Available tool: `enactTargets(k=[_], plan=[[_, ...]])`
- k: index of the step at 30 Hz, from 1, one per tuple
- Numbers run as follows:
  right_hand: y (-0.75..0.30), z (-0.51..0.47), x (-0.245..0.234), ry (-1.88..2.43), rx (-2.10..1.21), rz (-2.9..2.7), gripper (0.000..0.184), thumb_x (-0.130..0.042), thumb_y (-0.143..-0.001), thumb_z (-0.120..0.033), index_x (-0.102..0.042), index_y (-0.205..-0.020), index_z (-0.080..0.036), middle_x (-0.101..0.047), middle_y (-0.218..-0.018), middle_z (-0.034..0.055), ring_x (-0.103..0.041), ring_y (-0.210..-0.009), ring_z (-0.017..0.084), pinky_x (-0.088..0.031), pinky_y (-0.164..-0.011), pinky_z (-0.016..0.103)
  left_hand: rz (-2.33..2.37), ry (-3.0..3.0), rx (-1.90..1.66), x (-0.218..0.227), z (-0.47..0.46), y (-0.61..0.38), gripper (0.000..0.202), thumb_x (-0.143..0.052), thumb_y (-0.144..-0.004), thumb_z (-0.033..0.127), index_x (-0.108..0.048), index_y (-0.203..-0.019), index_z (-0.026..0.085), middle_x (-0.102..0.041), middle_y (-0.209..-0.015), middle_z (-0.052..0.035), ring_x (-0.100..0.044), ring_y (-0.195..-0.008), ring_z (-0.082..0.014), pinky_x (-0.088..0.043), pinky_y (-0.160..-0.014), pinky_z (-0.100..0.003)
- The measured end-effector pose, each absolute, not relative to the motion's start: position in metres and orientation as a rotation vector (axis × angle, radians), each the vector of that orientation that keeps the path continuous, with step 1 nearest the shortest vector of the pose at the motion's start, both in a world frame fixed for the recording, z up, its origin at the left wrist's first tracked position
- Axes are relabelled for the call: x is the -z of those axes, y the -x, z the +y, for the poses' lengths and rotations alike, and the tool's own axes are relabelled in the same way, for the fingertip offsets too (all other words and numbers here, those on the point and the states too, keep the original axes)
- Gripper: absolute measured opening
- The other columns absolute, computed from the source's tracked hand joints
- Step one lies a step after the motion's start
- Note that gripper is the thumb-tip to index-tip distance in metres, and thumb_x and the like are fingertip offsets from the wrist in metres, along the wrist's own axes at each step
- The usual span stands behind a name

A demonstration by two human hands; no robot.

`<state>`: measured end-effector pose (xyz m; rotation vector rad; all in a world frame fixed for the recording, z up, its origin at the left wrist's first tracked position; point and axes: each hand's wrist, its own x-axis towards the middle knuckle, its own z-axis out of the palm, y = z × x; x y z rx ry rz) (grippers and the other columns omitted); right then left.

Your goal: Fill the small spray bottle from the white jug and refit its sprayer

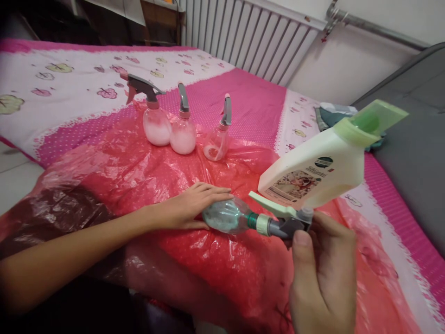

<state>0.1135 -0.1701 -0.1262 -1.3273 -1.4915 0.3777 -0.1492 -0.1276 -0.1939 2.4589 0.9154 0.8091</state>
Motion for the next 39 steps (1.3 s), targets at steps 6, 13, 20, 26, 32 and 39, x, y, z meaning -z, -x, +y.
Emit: enactTargets(k=[6,13,20,26,32,39], plan=[[-0.115,-0.1671,0.1276,1.377,-0.454,-1.478,0.036,-0.064,-0.091,-0.051,-0.065,-0.125,-0.036,-0.068,-0.125,0.0026,-0.064,-0.116,0.03,-0.049,-0.102,0.058,0.918,-2.471,-0.796,0.1936,-0.1271,0.1491,0.076,-0.071,-0.094,0.033,-0.032,-0.159,0.023,-0.049,-0.158,-0.0189,-0.048,-0.141,-0.0346,-0.035,-0.113,-0.051],[-0.117,-0.1655,0.1292,1.365,-0.431,-1.482,0.035,-0.064,-0.093,-0.049,-0.064,-0.126,-0.037,-0.067,-0.123,0.0025,-0.065,-0.114,0.029,-0.048,-0.099,0.058,0.918,-2.48,-0.796,0.1946,-0.127,0.1493,0.076,-0.07,-0.095,0.035,-0.031,-0.159,0.024,-0.049,-0.158,-0.0188,-0.048,-0.14,-0.0342,-0.035,-0.113,-0.051],[-0.1168,-0.1652,0.1294,1.385,-0.407,-1.509,0.037,-0.062,-0.094,-0.05,-0.064,-0.127,-0.034,-0.067,-0.124,0.0026,-0.065,-0.113,0.027,-0.049,-0.1,0.053,0.91,-2.486,-0.794,0.1935,-0.1274,0.1492,0.075,-0.071,-0.095,0.034,-0.033,-0.158,0.021,-0.049,-0.157,-0.0194,-0.048,-0.14,-0.034,-0.036,-0.114,-0.05],[-0.1185,-0.1637,0.1314,1.362,-0.399,-1.499,0.037,-0.064,-0.094,-0.05,-0.063,-0.127,-0.035,-0.067,-0.123,0.0021,-0.065,-0.113,0.027,-0.049,-0.099,0.054,0.925,-2.474,-0.796,0.194,-0.1274,0.1491,0.076,-0.071,-0.095,0.034,-0.032,-0.159,0.022,-0.05,-0.157,-0.0192,-0.049,-0.138,-0.0344,-0.036,-0.113,-0.051],[-0.1145,-0.1644,0.1311,1.294,-0.446,-1.489,0.037,-0.065,-0.092,-0.047,-0.063,-0.128,-0.036,-0.066,-0.124,0.0011,-0.066,-0.111,0.025,-0.051,-0.096,0.05,0.924,-2.472,-0.793,0.1946,-0.1267,0.1491,0.076,-0.071,-0.095,0.036,-0.032,-0.159,0.022,-0.05,-0.156,-0.019,-0.049,-0.139,-0.0351,-0.036,-0.113,-0.052],[-0.1134,-0.1638,0.13,1.265,-0.469,-1.485,0.035,-0.067,-0.092,-0.044,-0.063,-0.126,-0.035,-0.068,-0.122,0.0001,-0.067,-0.108,0.022,-0.052,-0.091,0.044,0.925,-2.459,-0.807,0.1954,-0.1268,0.1501,0.077,-0.072,-0.094,0.036,-0.031,-0.159,0.022,-0.05,-0.156,-0.0193,-0.05,-0.138,-0.0349,-0.037,-0.113,-0.052]])
